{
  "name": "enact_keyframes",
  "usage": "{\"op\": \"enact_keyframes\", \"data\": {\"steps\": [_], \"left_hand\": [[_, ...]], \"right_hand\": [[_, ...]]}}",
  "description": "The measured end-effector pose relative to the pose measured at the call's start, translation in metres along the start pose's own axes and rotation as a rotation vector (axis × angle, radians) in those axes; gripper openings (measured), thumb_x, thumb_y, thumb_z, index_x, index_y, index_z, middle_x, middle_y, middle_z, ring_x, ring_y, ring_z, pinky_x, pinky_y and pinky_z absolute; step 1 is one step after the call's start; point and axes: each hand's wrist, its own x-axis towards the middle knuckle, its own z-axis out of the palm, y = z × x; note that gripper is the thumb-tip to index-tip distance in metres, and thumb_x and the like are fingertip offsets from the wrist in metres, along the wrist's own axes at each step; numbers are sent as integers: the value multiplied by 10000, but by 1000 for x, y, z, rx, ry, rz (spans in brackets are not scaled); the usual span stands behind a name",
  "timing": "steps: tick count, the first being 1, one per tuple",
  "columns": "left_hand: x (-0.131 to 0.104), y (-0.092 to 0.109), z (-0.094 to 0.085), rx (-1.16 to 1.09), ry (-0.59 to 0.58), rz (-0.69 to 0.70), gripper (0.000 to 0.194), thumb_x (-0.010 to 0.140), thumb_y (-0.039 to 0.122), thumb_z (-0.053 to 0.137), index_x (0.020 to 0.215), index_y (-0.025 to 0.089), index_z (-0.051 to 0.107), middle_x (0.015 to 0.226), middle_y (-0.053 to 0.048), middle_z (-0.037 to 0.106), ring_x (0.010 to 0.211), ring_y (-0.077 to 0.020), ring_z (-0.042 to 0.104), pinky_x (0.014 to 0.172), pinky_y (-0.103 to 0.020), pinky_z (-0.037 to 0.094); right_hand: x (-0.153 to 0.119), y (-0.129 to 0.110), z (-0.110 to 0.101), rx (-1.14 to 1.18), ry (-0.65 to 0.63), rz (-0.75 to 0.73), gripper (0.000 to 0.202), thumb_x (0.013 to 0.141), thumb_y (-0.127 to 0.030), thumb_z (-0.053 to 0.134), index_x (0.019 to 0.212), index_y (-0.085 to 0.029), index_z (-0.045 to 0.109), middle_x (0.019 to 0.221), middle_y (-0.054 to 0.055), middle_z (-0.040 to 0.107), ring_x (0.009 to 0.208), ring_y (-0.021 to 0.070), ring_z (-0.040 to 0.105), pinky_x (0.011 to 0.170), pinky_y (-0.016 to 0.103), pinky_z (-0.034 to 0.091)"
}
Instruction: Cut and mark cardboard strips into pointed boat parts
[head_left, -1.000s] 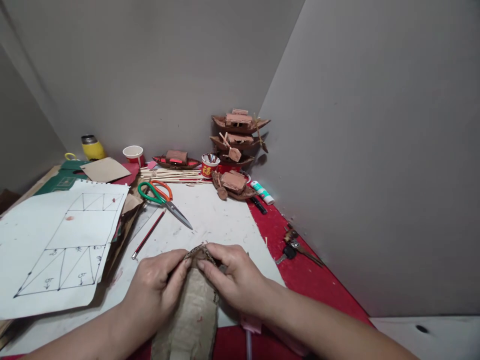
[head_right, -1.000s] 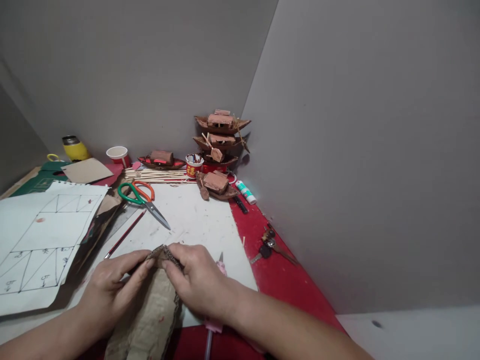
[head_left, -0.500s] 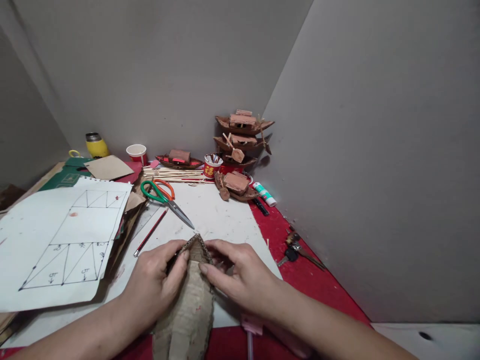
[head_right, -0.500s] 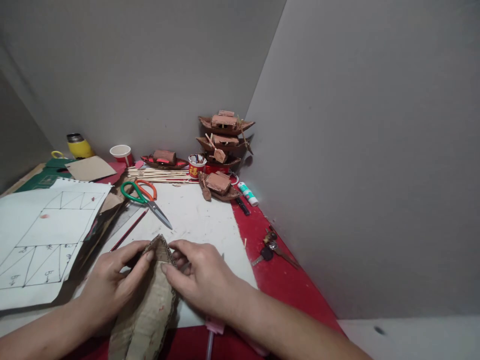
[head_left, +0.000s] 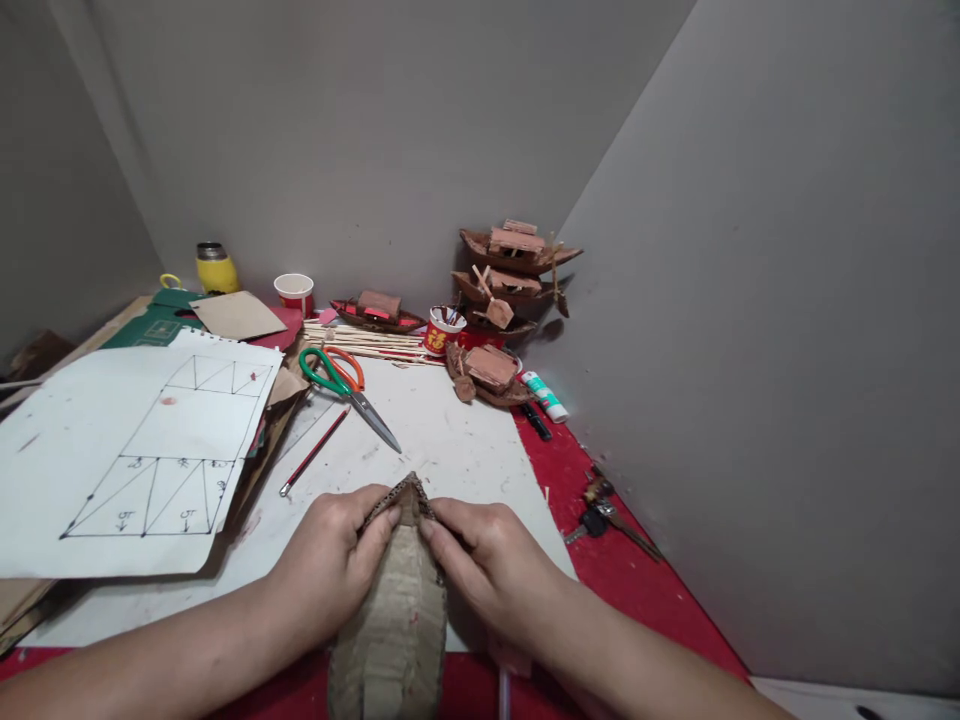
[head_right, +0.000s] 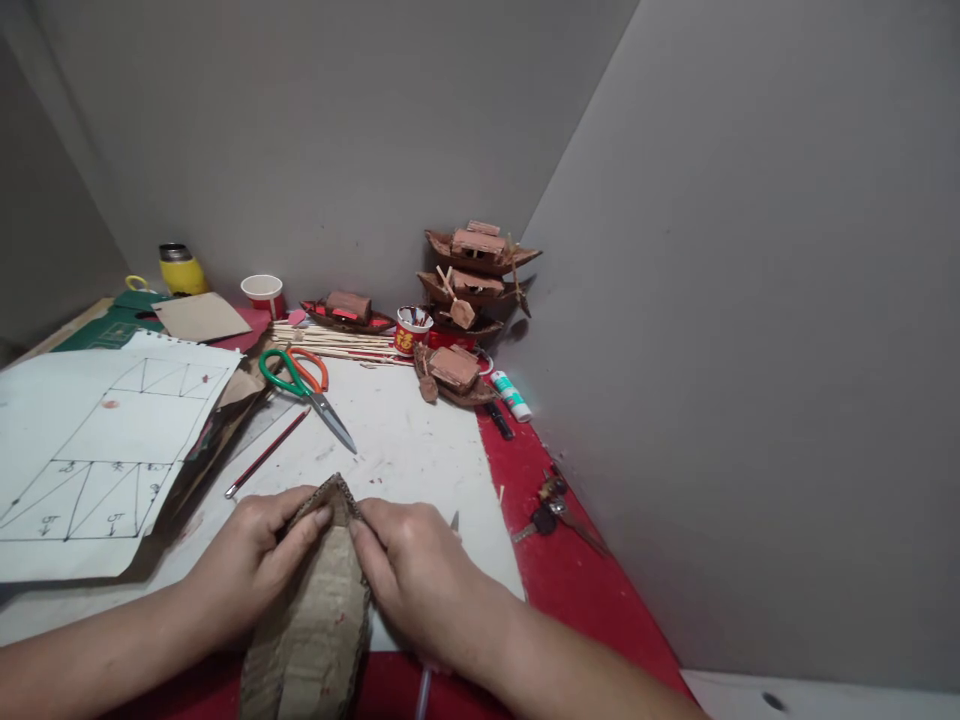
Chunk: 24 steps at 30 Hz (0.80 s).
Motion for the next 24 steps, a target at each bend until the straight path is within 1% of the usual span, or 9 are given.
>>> {"op": "enact_keyframes", "data": {"steps": [4,9,14,17,20,24], "left_hand": [[-1,1,1,-21,10,3,269,923,266,387,707,184,526,631,7,566,596,-137,514,589,-242,370],[2,3,0,-63,15,-42,268,907,281,414,682,180,518,617,15,535,597,-137,490,581,-242,359],[6,6,-2,-281,-62,-104,278,890,320,446,719,149,583,666,4,551,652,-146,498,605,-241,396],[7,5,-4,-442,-99,-132,244,857,345,520,833,129,630,750,-20,614,715,-167,554,646,-254,439],[8,2,-5,-562,-103,-127,284,844,342,572,1021,129,633,920,-63,667,846,-196,602,736,-280,466],[9,-3,-8,-574,-60,-131,323,860,377,577,1067,136,633,935,-62,673,856,-186,597,745,-273,463]], "right_hand": [[-1,1,1,14,-6,-29,258,952,-229,407,729,-192,531,619,-16,509,554,116,418,541,218,345],[1,-1,1,5,-4,-5,249,937,-222,421,706,-189,508,600,-27,470,542,110,397,531,221,327],[4,-1,-1,11,-9,23,272,896,-200,450,625,-196,428,539,-63,372,488,91,327,480,219,268],[6,2,-3,47,22,28,259,894,-207,468,635,-187,467,539,-66,390,495,90,333,475,213,266],[8,6,-3,91,48,24,238,897,-204,473,668,-171,526,560,-57,433,520,93,362,490,215,283],[10,9,-5,151,78,35,244,911,-231,470,685,-168,539,575,-53,432,537,98,377,493,213,297]]}}
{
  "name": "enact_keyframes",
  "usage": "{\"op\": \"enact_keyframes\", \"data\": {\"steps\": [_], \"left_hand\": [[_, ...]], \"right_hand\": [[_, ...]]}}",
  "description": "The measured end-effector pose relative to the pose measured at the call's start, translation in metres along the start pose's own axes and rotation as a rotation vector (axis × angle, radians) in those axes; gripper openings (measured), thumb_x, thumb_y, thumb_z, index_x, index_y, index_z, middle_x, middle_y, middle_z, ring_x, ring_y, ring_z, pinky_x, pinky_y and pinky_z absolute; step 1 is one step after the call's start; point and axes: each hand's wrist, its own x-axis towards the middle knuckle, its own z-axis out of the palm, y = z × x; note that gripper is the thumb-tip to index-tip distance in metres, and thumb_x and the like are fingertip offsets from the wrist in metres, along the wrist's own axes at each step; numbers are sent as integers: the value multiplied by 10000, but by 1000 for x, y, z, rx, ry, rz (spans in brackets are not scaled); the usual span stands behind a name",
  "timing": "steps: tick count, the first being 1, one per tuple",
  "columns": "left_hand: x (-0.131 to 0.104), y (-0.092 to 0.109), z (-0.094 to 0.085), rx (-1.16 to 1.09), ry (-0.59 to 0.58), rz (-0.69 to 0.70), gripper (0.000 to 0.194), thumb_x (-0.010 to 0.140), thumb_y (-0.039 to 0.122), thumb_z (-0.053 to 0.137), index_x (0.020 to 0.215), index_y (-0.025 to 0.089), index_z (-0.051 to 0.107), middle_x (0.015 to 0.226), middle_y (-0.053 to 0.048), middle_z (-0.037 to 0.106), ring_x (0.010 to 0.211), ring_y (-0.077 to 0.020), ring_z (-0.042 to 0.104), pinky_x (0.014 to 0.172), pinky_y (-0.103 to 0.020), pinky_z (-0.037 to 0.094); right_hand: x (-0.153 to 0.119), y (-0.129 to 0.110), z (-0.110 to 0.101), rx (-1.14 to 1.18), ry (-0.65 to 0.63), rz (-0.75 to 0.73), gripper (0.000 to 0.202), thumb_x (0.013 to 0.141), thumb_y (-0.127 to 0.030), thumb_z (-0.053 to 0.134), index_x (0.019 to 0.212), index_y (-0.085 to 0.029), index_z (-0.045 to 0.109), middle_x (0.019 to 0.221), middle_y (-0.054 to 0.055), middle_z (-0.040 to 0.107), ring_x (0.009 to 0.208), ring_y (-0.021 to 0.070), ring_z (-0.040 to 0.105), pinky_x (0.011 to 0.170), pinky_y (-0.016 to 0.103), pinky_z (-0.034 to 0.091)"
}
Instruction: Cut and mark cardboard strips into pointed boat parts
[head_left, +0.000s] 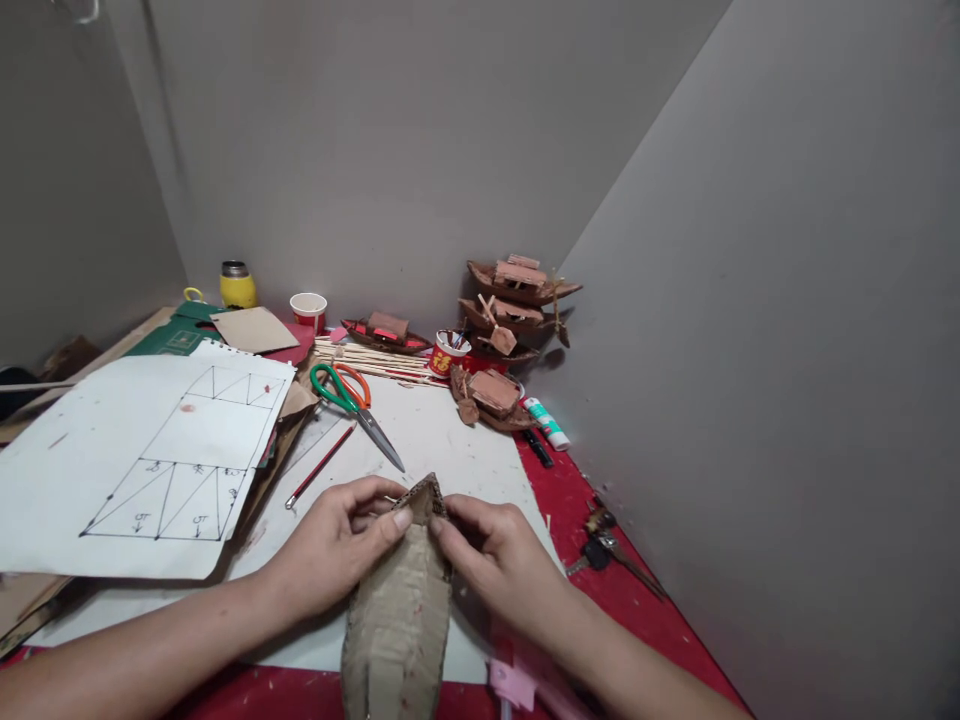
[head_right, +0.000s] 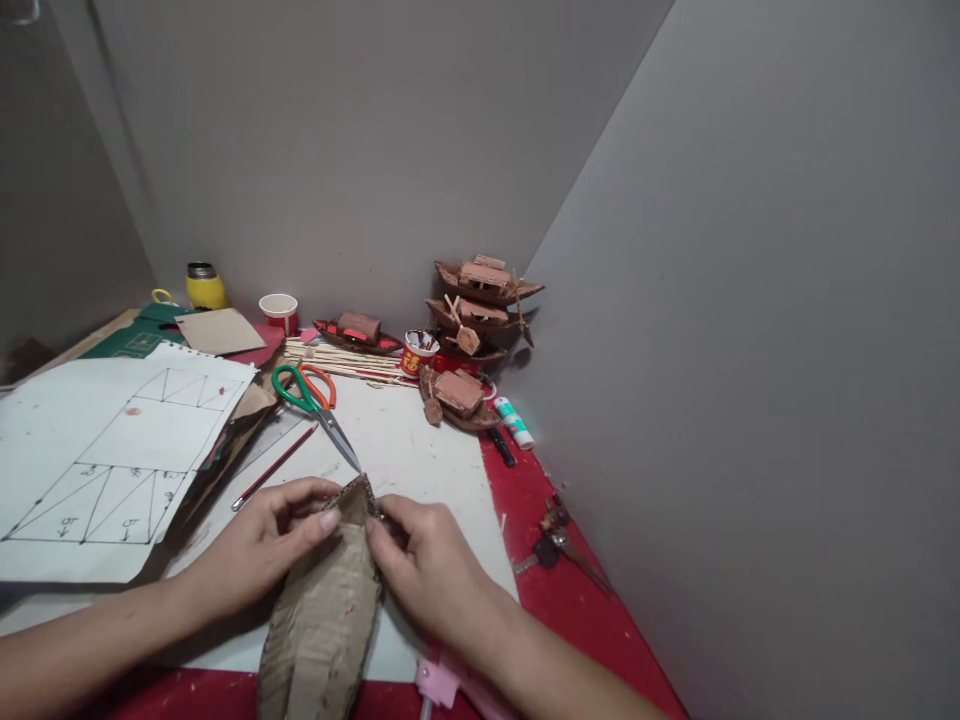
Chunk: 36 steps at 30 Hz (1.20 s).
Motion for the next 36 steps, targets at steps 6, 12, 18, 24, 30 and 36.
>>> {"op": "enact_keyframes", "data": {"steps": [6,12,18,24,30,36], "left_hand": [[-4,5,-2,-66,22,-16,346,888,415,546,1113,163,621,986,-59,675,910,-183,598,809,-284,464],[-20,15,7,-165,-148,-33,607,860,475,566,1392,249,380,1358,-106,518,1247,-248,481,1042,-397,373],[-30,20,15,-94,-274,-20,994,734,511,701,1506,265,125,1532,-112,297,1399,-294,275,1128,-435,258],[-30,8,14,-43,-289,90,957,764,463,690,1511,248,131,1561,-92,229,1430,-294,171,1137,-429,238],[-31,10,15,-69,-231,104,870,785,443,674,1493,276,197,1545,-69,280,1413,-275,247,1147,-431,221],[-30,14,17,-187,-388,23,855,786,532,644,1487,295,215,1408,-109,482,1293,-315,447,995,-459,439]], "right_hand": [[5,1,-6,165,116,-51,170,930,-270,490,884,-174,622,746,0,594,713,145,564,650,224,454],[-2,7,-4,248,230,-232,169,926,-227,521,1043,-214,642,900,42,688,782,165,651,708,249,528],[-12,1,-2,342,332,-484,300,897,-152,572,1137,-319,639,1014,43,719,956,186,670,835,293,540],[-9,-2,-1,375,301,-531,306,873,-136,606,1118,-306,670,974,73,714,912,205,670,774,322,558],[-9,-5,-8,373,242,-460,416,815,-91,634,1163,-318,619,1049,63,667,981,205,621,850,334,515],[-12,-11,-17,471,119,-376,343,782,-130,677,1065,-325,667,995,35,629,955,188,587,825,294,487]]}}
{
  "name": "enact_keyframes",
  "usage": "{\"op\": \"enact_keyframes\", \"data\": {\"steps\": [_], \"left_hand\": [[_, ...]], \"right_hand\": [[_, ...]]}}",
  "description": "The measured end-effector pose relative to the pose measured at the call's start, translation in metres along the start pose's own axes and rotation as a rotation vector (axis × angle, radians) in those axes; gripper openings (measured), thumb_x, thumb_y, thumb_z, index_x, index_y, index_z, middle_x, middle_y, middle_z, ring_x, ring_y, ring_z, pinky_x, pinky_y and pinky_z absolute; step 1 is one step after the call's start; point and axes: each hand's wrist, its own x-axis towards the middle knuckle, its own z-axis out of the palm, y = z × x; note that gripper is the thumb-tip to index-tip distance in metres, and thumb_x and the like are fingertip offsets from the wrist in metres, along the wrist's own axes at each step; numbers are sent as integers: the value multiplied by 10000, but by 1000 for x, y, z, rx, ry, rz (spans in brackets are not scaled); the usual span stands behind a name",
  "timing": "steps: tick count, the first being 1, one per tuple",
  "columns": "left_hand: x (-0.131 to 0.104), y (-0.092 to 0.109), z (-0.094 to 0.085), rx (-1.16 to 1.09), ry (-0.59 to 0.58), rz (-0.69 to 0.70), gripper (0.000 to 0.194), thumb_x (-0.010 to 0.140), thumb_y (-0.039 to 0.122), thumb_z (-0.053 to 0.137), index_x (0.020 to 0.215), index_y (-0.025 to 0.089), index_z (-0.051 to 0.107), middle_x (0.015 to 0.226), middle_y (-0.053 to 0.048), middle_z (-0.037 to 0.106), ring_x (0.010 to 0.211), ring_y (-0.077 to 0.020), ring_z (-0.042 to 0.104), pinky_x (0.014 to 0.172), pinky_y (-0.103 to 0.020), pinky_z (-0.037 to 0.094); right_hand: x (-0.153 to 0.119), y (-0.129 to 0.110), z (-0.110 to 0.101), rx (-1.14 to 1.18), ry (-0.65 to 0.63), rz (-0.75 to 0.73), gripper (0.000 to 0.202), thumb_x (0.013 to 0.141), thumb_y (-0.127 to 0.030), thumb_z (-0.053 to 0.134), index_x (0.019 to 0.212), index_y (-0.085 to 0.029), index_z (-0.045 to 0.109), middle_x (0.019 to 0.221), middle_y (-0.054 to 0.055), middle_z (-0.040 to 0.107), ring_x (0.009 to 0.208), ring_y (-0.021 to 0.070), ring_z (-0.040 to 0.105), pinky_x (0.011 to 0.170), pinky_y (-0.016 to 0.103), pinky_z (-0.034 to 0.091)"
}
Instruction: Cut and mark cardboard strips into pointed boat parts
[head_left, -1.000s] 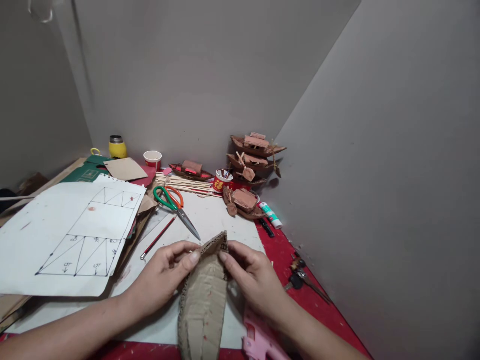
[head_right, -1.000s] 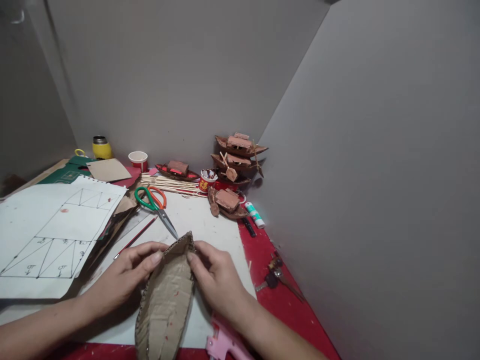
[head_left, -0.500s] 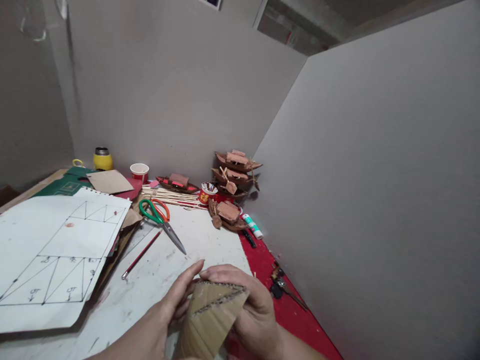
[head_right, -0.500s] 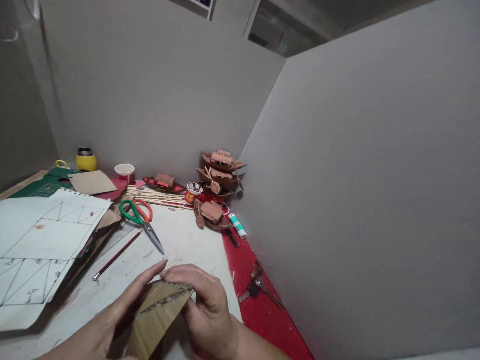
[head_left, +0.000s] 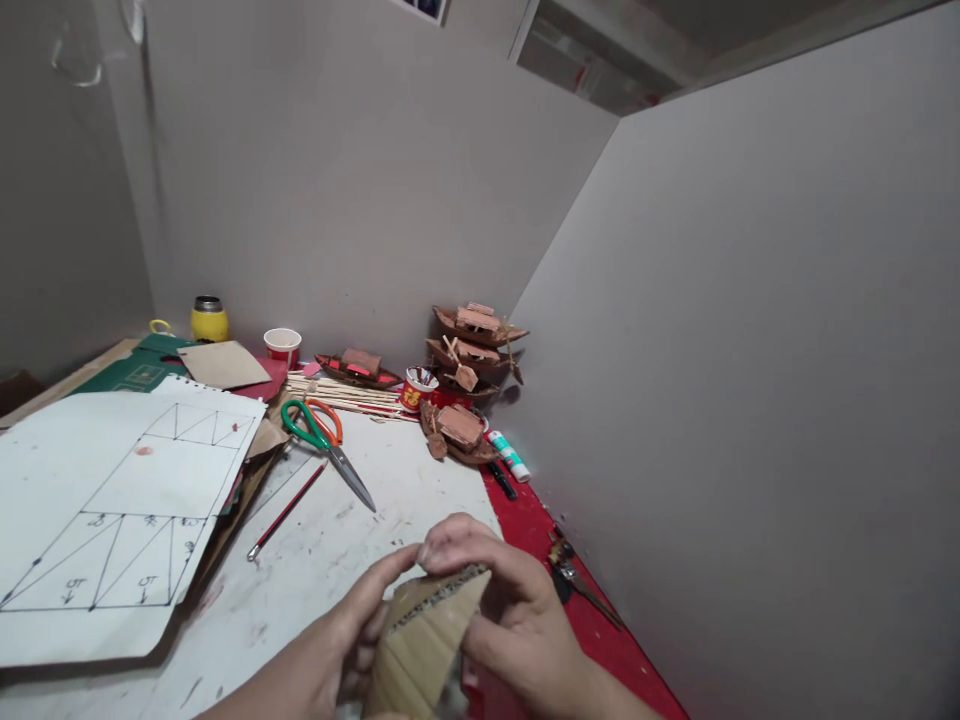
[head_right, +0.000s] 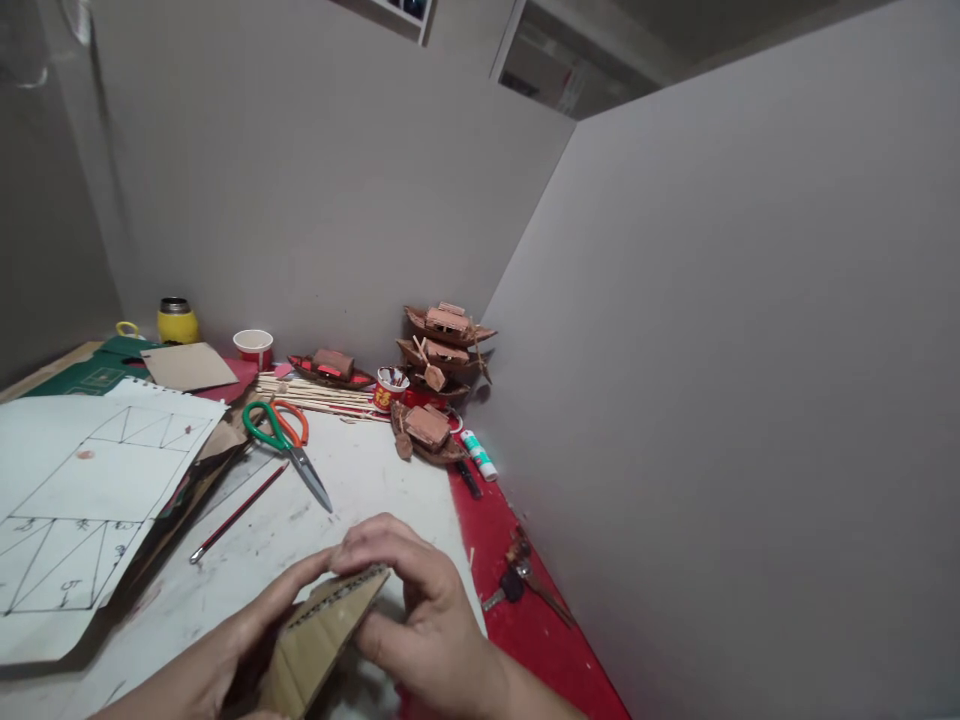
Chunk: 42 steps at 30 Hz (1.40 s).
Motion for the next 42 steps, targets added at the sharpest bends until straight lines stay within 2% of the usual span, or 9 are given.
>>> {"op": "enact_keyframes", "data": {"steps": [4,8,12,16,21,24,30,35,42], "left_hand": [[-2,1,-2,12,-17,-19,764,827,529,589,1475,322,240,1355,-92,535,1194,-297,545,924,-430,490],[-3,5,-2,150,153,-14,594,893,418,511,1433,264,317,1350,-98,537,1164,-239,567,924,-362,490],[1,7,-1,492,347,128,358,824,249,588,1178,217,555,1031,-43,679,928,-187,648,782,-270,518],[2,4,-2,732,395,251,181,842,146,539,1001,198,609,836,0,676,720,-126,628,681,-224,483],[2,0,-3,813,456,356,189,836,97,541,991,183,609,847,-8,696,746,-121,653,697,-210,483],[3,-2,-4,801,466,341,157,849,106,542,956,188,620,818,5,699,718,-106,657,681,-192,487],[2,-9,-3,804,488,377,161,869,114,515,944,181,641,819,-12,716,732,-121,669,685,-208,498],[0,-8,0,802,490,318,179,892,142,478,948,174,645,853,-42,720,774,-151,668,718,-241,498],[3,-5,-2,816,455,229,185,904,189,437,842,166,610,727,-35,652,675,-152,611,635,-238,447]], "right_hand": [[2,0,0,29,5,60,201,774,-127,699,913,-272,696,863,17,638,821,160,596,734,251,473],[3,2,2,-101,4,110,207,765,-48,635,846,-231,690,811,3,638,770,141,589,709,227,452],[4,4,7,-203,-23,175,217,747,-23,599,813,-213,680,778,-5,636,735,133,579,691,218,443],[4,4,12,-225,-61,227,211,724,-16,559,777,-197,654,748,-9,621,718,137,571,677,222,442],[1,0,15,-328,-64,295,142,784,-120,615,893,-207,641,787,-13,641,704,133,560,653,211,442],[0,-1,17,-381,-68,263,61,822,-147,584,817,-191,626,749,-6,619,675,129,547,628,214,430],[0,-2,21,-460,-69,192,134,836,-137,532,726,-180,594,685,7,587,645,139,535,605,232,414],[-1,-1,23,-488,-91,145,150,857,-149,521,724,-187,577,689,17,586,649,150,534,603,244,419],[-2,1,23,-504,-101,90,141,865,-136,521,743,-196,557,693,14,586,651,147,539,605,243,424]]}}
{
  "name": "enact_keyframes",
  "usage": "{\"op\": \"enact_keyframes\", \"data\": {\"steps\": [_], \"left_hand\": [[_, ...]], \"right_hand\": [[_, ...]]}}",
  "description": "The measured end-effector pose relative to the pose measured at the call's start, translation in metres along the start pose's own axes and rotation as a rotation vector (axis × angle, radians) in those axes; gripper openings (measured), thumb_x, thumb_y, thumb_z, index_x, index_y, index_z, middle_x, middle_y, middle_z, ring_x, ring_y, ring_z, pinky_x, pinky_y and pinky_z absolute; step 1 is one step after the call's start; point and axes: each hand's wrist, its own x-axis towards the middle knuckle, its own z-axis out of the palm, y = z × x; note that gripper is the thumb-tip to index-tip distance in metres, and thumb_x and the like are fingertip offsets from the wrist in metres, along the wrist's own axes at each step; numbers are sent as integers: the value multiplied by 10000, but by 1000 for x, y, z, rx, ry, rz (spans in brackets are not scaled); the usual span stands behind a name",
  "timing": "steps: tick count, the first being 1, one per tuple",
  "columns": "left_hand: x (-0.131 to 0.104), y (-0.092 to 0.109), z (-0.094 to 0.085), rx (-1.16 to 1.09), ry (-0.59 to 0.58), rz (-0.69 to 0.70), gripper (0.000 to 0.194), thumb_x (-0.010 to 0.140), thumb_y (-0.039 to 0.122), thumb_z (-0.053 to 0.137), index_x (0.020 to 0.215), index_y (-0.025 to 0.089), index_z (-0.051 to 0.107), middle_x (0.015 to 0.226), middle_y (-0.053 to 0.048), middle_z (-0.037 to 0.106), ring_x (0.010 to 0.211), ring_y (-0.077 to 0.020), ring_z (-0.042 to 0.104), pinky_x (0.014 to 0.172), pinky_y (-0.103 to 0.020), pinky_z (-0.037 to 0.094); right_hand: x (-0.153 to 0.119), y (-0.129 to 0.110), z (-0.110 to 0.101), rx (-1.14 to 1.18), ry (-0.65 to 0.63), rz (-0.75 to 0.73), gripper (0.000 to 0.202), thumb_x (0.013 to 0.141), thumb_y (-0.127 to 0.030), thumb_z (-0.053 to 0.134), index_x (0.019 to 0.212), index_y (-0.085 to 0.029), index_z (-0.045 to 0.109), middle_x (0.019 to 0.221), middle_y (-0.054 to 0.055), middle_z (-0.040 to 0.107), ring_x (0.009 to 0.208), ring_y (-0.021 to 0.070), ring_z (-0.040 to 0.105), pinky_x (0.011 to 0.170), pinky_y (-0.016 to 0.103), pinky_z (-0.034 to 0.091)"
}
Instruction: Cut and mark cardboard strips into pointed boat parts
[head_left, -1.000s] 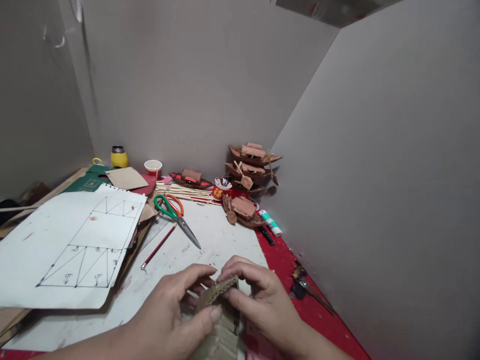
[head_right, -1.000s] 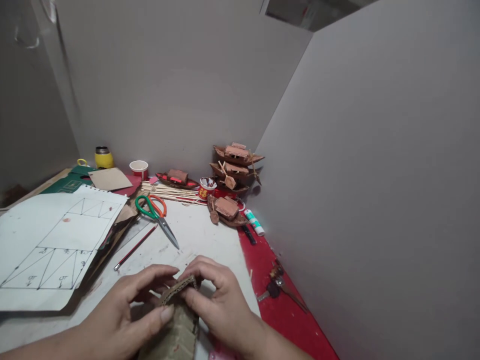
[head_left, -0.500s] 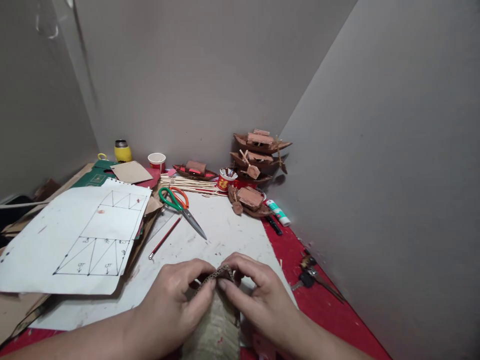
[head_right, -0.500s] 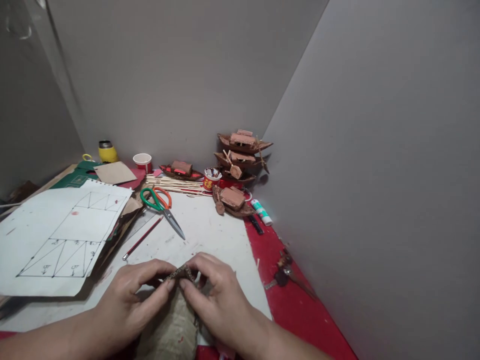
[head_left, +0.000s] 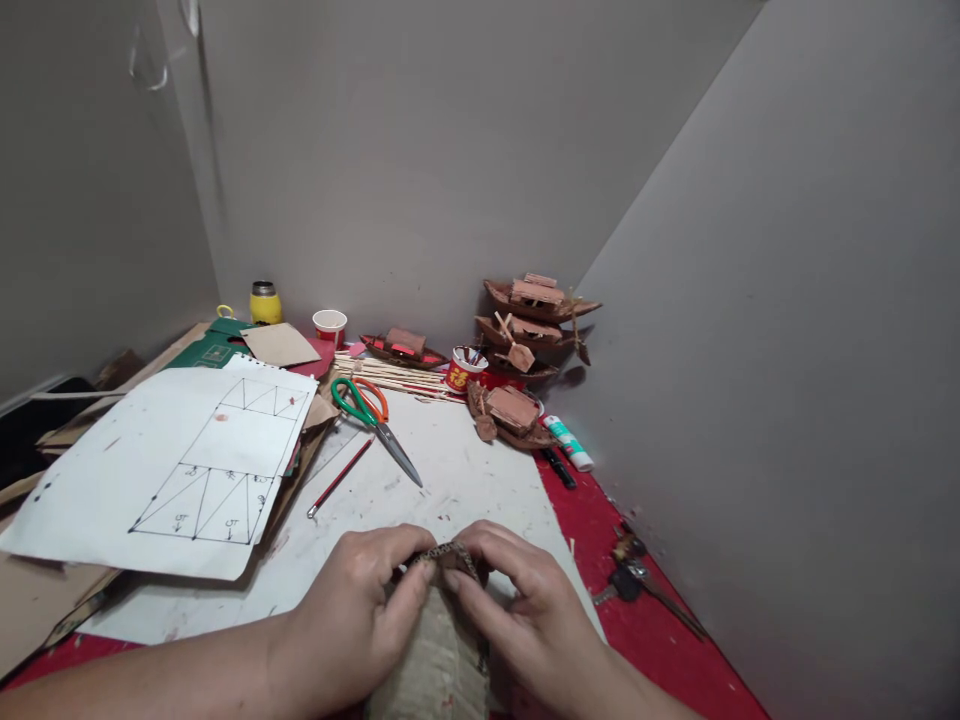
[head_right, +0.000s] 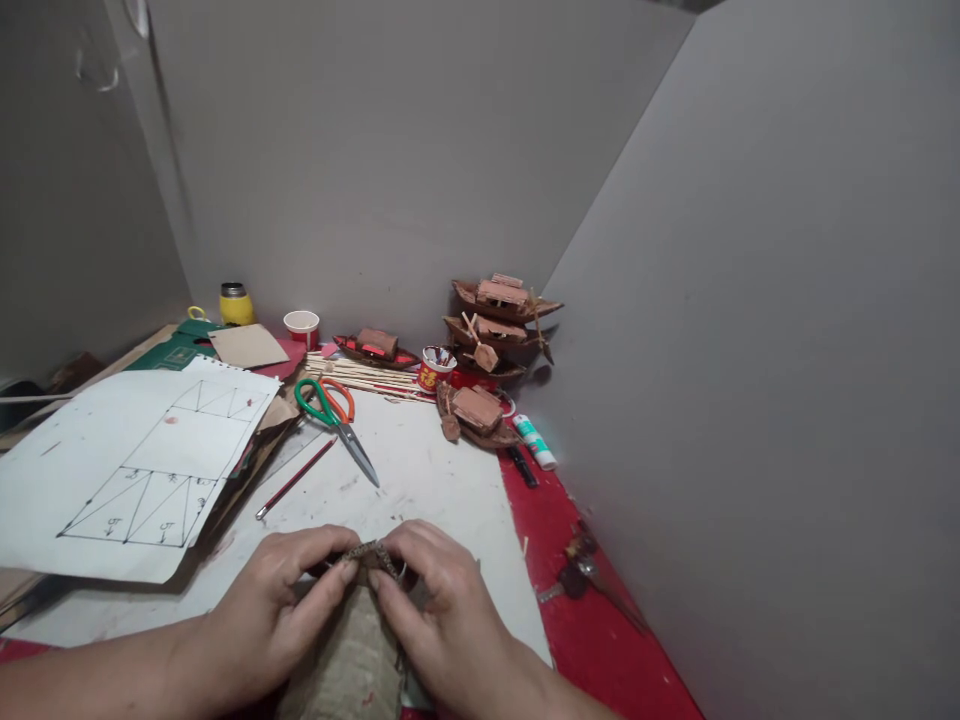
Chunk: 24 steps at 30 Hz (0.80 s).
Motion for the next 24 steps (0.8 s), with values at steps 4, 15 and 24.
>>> {"op": "enact_keyframes", "data": {"steps": [4,15,24], "left_hand": [[-1,-1,2,44,-10,8,171,899,176,424,828,169,580,726,-37,629,674,-155,591,635,-244,430],[3,2,-2,-184,-45,-62,110,916,201,447,910,186,556,770,0,602,702,-130,574,652,-226,430],[1,-3,1,-56,-83,5,204,935,232,389,755,194,475,659,21,491,617,-118,491,591,-228,371]], "right_hand": [[0,1,-1,-23,-10,-20,155,873,-146,520,732,-197,555,686,14,589,645,148,540,600,243,422],[-4,1,1,76,62,45,63,870,-166,555,835,-186,604,751,16,623,687,143,577,634,241,454],[-3,-6,2,-60,60,-95,117,869,-122,486,815,-189,564,720,35,594,689,170,537,633,283,427]]}}
